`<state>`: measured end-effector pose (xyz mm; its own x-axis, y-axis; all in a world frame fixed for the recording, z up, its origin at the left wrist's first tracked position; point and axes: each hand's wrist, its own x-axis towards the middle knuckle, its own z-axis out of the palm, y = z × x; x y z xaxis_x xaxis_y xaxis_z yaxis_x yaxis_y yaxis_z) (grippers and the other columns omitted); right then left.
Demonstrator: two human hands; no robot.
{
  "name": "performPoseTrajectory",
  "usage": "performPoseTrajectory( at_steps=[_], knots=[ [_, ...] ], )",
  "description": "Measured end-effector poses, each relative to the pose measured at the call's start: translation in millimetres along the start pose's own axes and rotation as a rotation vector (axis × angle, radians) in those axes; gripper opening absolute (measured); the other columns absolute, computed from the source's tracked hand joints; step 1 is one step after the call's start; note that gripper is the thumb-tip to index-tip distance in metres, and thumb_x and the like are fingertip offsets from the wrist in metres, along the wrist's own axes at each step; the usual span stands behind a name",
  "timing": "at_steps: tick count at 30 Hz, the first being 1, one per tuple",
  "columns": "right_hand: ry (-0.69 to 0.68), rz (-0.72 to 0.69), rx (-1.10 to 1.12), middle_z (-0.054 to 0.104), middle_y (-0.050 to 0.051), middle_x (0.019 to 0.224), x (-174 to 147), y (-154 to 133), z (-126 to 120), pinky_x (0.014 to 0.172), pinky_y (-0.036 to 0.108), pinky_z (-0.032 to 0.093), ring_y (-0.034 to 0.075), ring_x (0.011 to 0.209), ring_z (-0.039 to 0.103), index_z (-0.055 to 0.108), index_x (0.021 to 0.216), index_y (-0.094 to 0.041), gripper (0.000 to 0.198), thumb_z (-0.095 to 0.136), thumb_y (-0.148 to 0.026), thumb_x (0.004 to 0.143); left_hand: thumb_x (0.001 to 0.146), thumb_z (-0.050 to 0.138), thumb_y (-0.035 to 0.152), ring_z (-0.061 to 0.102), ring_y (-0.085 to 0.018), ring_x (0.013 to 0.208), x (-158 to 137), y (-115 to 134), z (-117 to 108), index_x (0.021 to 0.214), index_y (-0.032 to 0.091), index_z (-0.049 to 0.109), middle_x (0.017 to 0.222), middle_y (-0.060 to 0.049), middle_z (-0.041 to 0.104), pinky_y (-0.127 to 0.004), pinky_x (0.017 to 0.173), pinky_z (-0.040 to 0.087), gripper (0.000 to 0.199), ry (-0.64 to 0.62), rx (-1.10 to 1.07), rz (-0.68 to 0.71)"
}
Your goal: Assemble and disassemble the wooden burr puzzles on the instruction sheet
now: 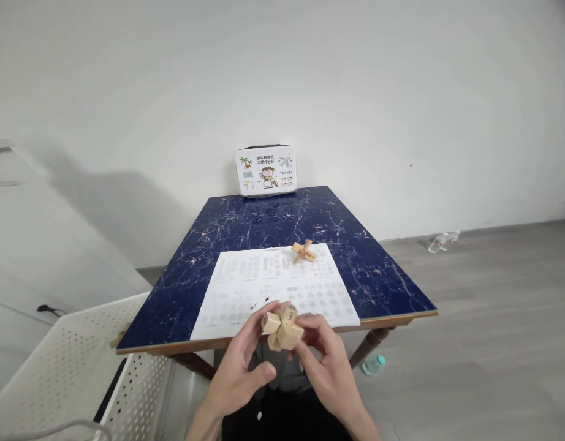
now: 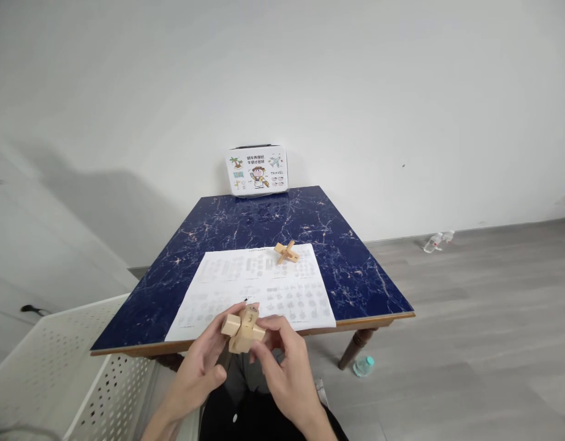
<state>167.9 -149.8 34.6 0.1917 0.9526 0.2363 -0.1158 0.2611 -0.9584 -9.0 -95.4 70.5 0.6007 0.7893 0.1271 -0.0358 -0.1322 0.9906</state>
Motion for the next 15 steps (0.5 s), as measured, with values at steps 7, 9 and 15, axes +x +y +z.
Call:
performPoseTrajectory(
  at_steps=[7,9,15],
  knots=[
    [-0.046,-0.148,-0.191,0.074,0.007,0.103,6,-10,-2,0.079,0.030,0.057,0.020,0.089,0.070,0.067,0.106,-0.023,0.008,0.060,-0.028,0.103,0.097,0.070,0.050,0.055,-0.034,0.144,6,4,9,0.156,0.032,0.047,0.157,-0.010,0.057,-0.049,0.122,0.042,0.066,0.140,0.155,-0.105],
    [-0.095,-0.161,-0.223,0.072,0.009,0.116,9,-18,-10,0.087,0.031,0.057,0.022,0.104,0.069,0.067,0.116,-0.024,0.015,0.057,-0.028,0.105,0.094,0.074,0.047,0.057,-0.034,0.142,6,3,6,0.155,0.032,0.049,0.155,-0.010,0.060,-0.050,0.122,0.042,0.069,0.178,0.272,-0.059],
    [-0.082,-0.132,-0.346,0.071,0.003,0.095,10,-29,-17,0.076,0.028,0.054,0.019,0.085,0.068,0.062,0.126,-0.024,0.023,0.055,-0.034,0.107,0.083,0.085,0.050,0.058,-0.035,0.140,5,1,-1,0.152,0.037,0.053,0.150,-0.007,0.064,-0.050,0.119,0.046,0.077,0.170,0.504,0.055]
  ],
)
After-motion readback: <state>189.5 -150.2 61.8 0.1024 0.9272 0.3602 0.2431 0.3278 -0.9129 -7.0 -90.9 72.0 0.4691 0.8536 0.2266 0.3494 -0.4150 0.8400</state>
